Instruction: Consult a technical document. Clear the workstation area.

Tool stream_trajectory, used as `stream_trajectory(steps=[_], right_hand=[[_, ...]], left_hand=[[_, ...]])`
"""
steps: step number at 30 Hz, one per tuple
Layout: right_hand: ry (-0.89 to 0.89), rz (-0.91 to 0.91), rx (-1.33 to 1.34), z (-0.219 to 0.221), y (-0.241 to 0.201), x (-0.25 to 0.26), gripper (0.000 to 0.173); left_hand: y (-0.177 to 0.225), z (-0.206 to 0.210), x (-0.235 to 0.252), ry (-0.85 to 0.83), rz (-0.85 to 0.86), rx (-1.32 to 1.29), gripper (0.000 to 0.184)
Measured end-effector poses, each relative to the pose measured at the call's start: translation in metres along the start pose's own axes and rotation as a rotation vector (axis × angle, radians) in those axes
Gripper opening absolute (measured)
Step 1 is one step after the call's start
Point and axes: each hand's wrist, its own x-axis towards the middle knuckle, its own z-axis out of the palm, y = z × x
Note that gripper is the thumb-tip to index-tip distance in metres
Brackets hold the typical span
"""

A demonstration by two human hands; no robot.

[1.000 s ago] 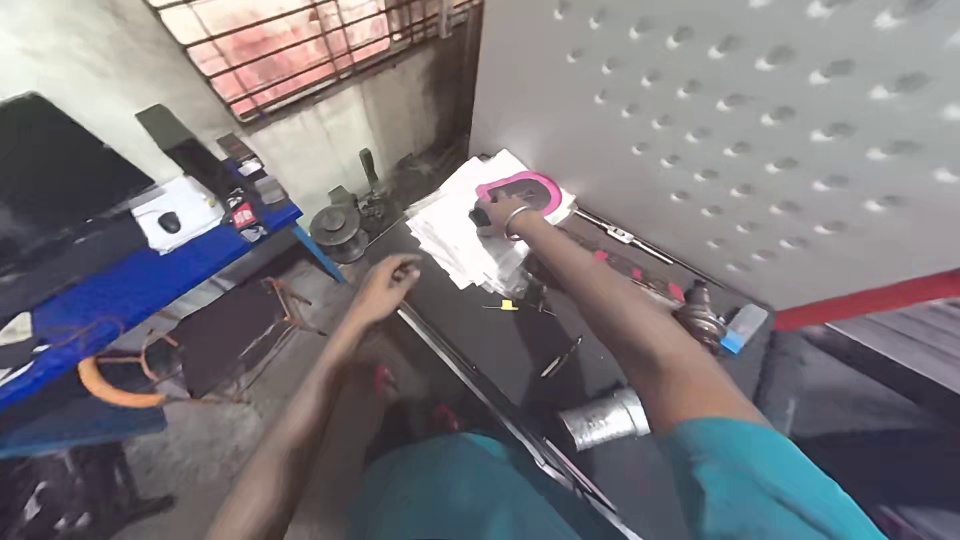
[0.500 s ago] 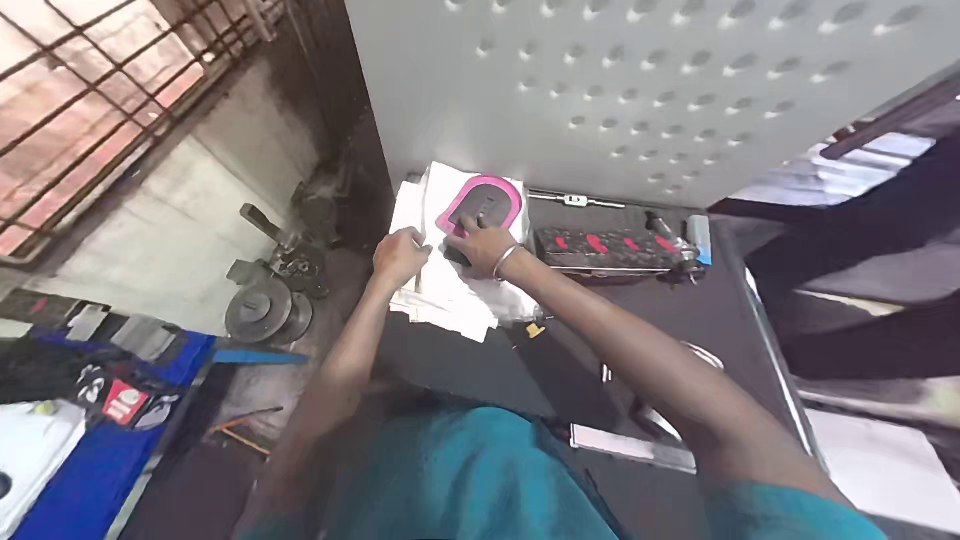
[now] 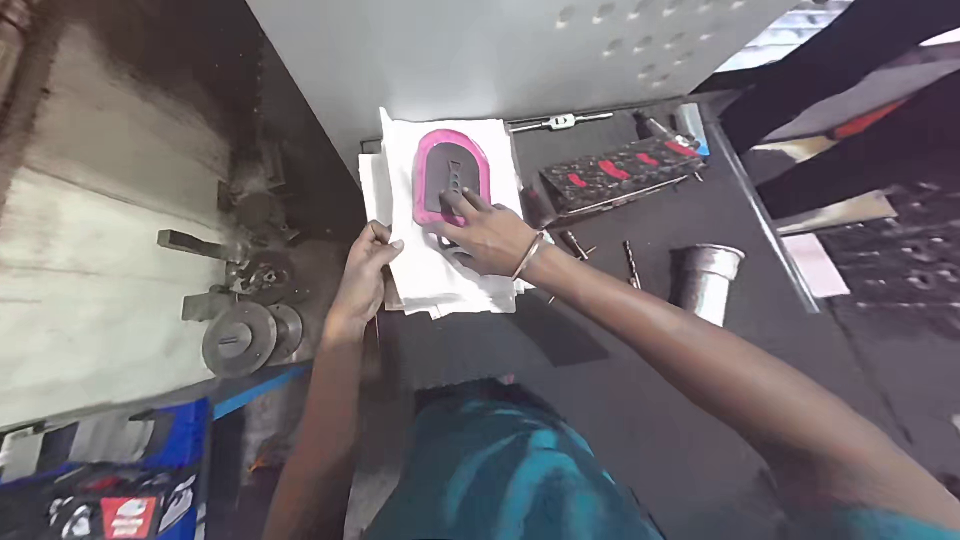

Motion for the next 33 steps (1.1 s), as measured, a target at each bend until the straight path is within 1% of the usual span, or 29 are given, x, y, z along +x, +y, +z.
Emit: stream_trajectory(steps=[2, 3, 4, 5, 6, 7, 8, 10, 11, 12, 13, 16, 17, 18, 20, 22, 24, 26, 28, 30, 31, 33], right_hand=[[0.073, 0.036, 0.047, 0.002, 0.003, -0.001, 0.074], [0.103, 0.062, 0.054, 0.005, 0.006, 0.0, 0.08], [0.089, 0.099, 0.063, 0.006, 0.009, 0.004, 0.085], [0.074, 0.128, 0.073, 0.009, 0.011, 0.008, 0.086], [0.069, 0.143, 0.077, 0.012, 0.013, 0.012, 0.084], [0.078, 0.143, 0.065, 0.016, 0.014, 0.015, 0.078], [0.096, 0.119, 0.048, 0.02, 0.013, 0.014, 0.069], [0.166, 0.039, 0.011, 0.015, 0.016, 0.013, 0.046], [0.198, 0.018, -0.001, 0.011, 0.016, 0.01, 0.04], [0.204, 0.032, 0.018, 0.009, 0.015, 0.004, 0.042], [0.199, 0.07, 0.045, 0.006, 0.017, -0.003, 0.048], [0.156, 0.233, 0.177, -0.004, 0.02, -0.016, 0.075], [0.164, 0.276, 0.229, -0.005, 0.019, -0.015, 0.081], [0.176, 0.302, 0.269, -0.004, 0.017, -0.014, 0.083], [0.202, 0.31, 0.288, 0.0, 0.017, -0.011, 0.078], [0.198, 0.284, 0.249, 0.006, 0.016, -0.01, 0.07], [0.26, 0.246, 0.164, 0.013, 0.013, -0.013, 0.058], [0.375, 0.241, 0.08, 0.013, 0.013, -0.016, 0.041], [0.516, 0.288, 0.018, 0.011, 0.015, -0.022, 0.031], [0.585, 0.416, 0.008, -0.002, 0.017, -0.029, 0.026], [0.624, 0.477, 0.003, -0.011, 0.018, -0.031, 0.026], [0.698, 0.531, -0.049, -0.024, 0.023, -0.034, 0.027]], left_hand=[[-0.005, 0.006, 0.0, 0.097, -0.04, -0.101, 0.012], [-0.007, 0.009, 0.0, 0.157, -0.066, -0.126, 0.018], [-0.009, 0.011, 0.0, 0.205, -0.091, -0.124, 0.031], [-0.011, 0.012, 0.001, 0.227, -0.115, -0.093, 0.046], [-0.011, 0.013, 0.004, 0.23, -0.138, -0.049, 0.055], [-0.011, 0.013, 0.009, 0.228, -0.148, -0.031, 0.059], [-0.011, 0.014, 0.011, 0.229, -0.151, -0.017, 0.056], [0.001, 0.019, 0.014, 0.254, -0.12, 0.058, 0.041], [0.009, 0.02, 0.011, 0.25, -0.095, 0.111, 0.038], [0.018, 0.022, 0.006, 0.235, -0.073, 0.175, 0.038], [0.027, 0.026, 0.004, 0.213, -0.04, 0.229, 0.037], [0.057, 0.035, 0.004, 0.139, 0.058, 0.328, 0.033], [0.068, 0.036, 0.004, 0.119, 0.079, 0.357, 0.032], [0.079, 0.037, 0.004, 0.1, 0.093, 0.393, 0.031], [0.097, 0.037, 0.005, 0.054, 0.117, 0.473, 0.031], [0.104, 0.031, 0.007, 0.003, 0.135, 0.532, 0.032], [0.103, 0.019, 0.01, -0.03, 0.135, 0.523, 0.033], [0.099, 0.007, 0.017, -0.033, 0.126, 0.475, 0.033], [0.091, 0.0, 0.021, -0.028, 0.102, 0.431, 0.033], [0.087, -0.006, 0.02, -0.037, 0.1, 0.425, 0.031], [0.088, -0.008, 0.018, -0.038, 0.111, 0.438, 0.031], [0.092, -0.008, 0.011, -0.046, 0.15, 0.507, 0.03]])
